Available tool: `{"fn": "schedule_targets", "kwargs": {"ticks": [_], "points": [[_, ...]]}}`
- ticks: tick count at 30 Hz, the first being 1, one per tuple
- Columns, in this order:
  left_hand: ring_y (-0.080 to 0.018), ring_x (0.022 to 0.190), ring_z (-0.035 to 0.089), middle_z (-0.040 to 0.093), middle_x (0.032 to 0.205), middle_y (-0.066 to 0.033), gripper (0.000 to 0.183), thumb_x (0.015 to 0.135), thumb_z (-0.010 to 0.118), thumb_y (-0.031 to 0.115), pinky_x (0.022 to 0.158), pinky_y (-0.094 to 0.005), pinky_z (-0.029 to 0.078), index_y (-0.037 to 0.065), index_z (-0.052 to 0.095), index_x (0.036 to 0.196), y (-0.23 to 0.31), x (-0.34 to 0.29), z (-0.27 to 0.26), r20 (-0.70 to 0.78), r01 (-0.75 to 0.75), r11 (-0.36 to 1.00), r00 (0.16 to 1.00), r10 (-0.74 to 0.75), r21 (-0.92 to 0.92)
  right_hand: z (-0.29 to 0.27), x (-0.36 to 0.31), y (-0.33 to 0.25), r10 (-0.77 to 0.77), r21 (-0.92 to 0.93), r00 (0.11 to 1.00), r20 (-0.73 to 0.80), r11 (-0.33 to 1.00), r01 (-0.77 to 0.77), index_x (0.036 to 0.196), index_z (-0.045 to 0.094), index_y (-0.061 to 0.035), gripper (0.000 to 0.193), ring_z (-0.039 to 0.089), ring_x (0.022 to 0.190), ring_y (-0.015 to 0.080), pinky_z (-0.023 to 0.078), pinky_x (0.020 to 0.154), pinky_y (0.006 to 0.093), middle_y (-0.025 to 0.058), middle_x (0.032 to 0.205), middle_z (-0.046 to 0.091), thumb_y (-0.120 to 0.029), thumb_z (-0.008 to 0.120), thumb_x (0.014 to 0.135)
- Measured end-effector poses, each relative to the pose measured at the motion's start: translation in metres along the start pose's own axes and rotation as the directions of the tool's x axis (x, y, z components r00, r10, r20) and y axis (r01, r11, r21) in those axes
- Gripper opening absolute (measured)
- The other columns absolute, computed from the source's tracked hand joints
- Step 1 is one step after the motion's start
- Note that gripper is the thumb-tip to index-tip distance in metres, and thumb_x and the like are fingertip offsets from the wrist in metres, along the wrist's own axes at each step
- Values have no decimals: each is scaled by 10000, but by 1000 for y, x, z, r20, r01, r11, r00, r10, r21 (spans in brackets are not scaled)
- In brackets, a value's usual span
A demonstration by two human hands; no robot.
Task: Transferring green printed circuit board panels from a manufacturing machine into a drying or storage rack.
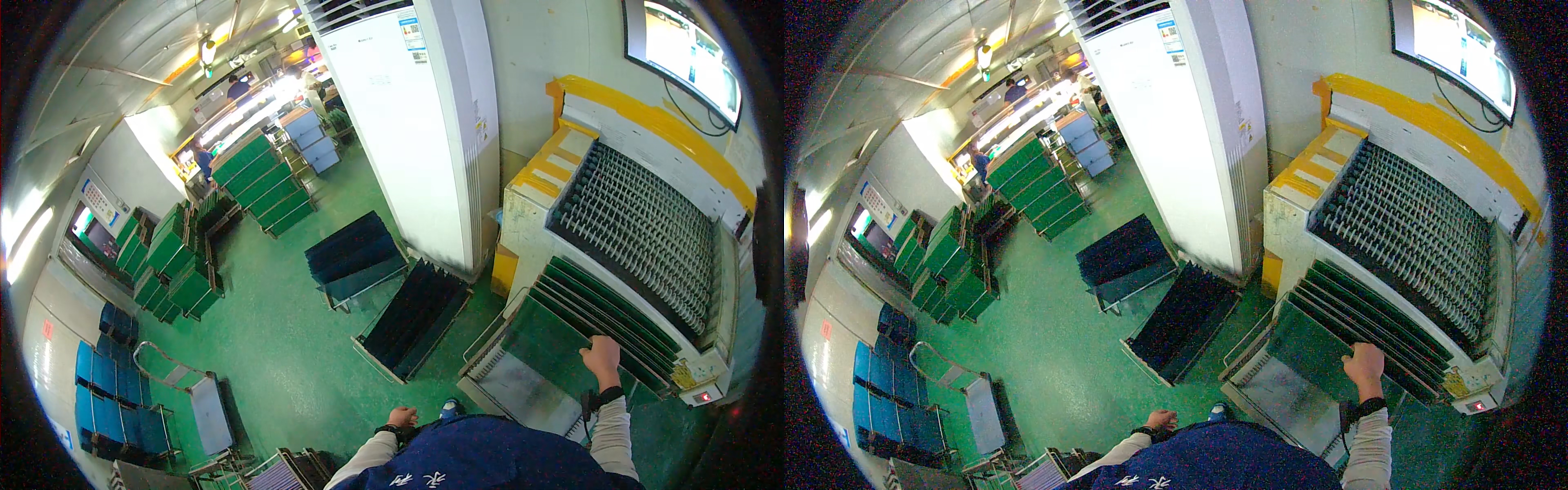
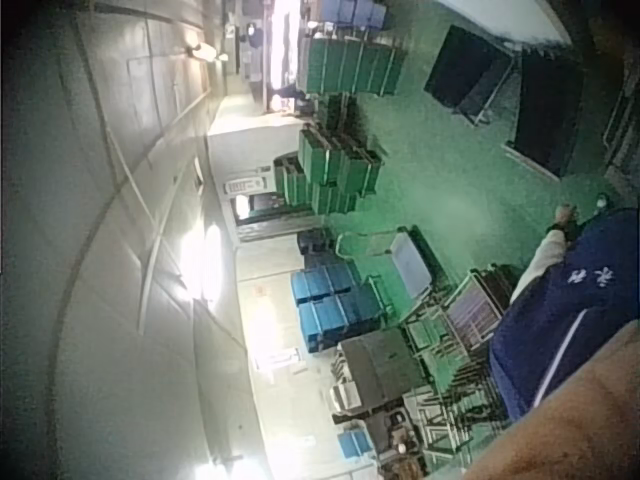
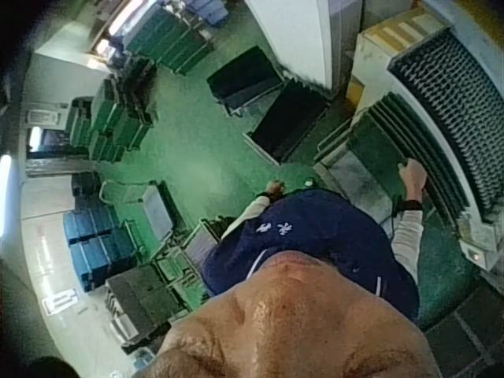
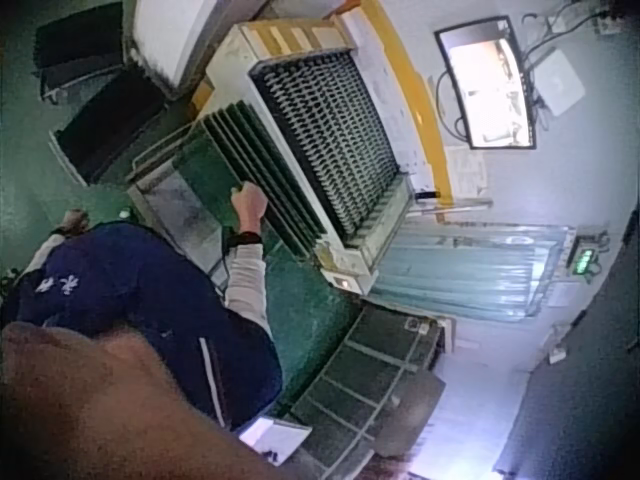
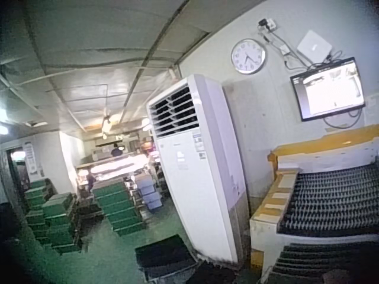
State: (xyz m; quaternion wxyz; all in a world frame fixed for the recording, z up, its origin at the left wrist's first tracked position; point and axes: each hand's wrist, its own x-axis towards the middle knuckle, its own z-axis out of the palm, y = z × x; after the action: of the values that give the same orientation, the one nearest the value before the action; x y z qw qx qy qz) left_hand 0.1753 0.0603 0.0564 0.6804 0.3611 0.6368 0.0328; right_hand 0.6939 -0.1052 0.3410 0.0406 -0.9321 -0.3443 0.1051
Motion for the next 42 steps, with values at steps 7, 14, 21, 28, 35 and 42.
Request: {"fn": "schedule_targets", "kwargs": {"ticks": [7, 14, 21, 28, 35, 42], "points": [[-191, 631, 636, 685, 897, -110, 347, 881, 641, 243, 582, -331, 532, -25, 600, 1096, -1, -1, 0, 9, 5, 1000, 1000, -5, -25, 0, -1, 0, -22, -12, 1000, -22, 1000, 22, 867, 692, -30, 349, 652, 917, 347, 517, 799, 438, 180, 917, 683, -324, 780, 699], [-186, 620, 633, 686, 871, -90, 345, 888, 624, 298, 579, -324, 529, -2, 615, 1058, -2, -2, 0, 11, -6, 1000, 1000, 5, 30, 2, -2, 2, -19, -13, 999, -28, 1000, 19, 838, 684, -25, 341, 655, 882, 358, 519, 776, 444, 182, 885, 681, -320, 783, 698], [-183, 638, 635, 685, 852, -91, 327, 873, 634, 291, 579, -322, 525, -1, 625, 1018, -10, 5, -3, 20, -30, 999, 999, 30, 14, 3, -2, 2, -29, -7, 999, -36, 1000, 28, 850, 689, -27, 323, 658, 887, 352, 520, 786, 437, 181, 888, 685, -302, 780, 708], [-180, 619, 622, 680, 843, -95, 310, 871, 630, 250, 564, -315, 512, -16, 617, 1029, -9, 1, 1, -6, -13, 1000, 1000, 13, -26, 4, -2, 3, -40, 7, 998, -55, 999, 40, 849, 692, -28, 327, 660, 882, 350, 521, 784, 435, 179, 882, 686, -306, 780, 701], [-171, 602, 609, 678, 842, -93, 305, 877, 642, 248, 552, -309, 497, -12, 620, 1036, -7, -4, 3, 19, 0, 997, 1000, 2, -75, 6, -1, 6, -37, -16, 998, -42, 999, 37, 860, 695, -30, 335, 660, 888, 348, 520, 787, 436, 178, 893, 687, -314, 778, 703], [-170, 599, 610, 684, 852, -91, 301, 881, 647, 255, 559, -313, 505, -10, 631, 1022, -11, 1, -1, 59, -6, 997, 998, 11, -82, 6, 0, 5, -33, -6, 999, -32, 999, 32, 892, 701, -31, 345, 660, 905, 348, 521, 802, 432, 178, 920, 688, -317, 769, 712]]}}
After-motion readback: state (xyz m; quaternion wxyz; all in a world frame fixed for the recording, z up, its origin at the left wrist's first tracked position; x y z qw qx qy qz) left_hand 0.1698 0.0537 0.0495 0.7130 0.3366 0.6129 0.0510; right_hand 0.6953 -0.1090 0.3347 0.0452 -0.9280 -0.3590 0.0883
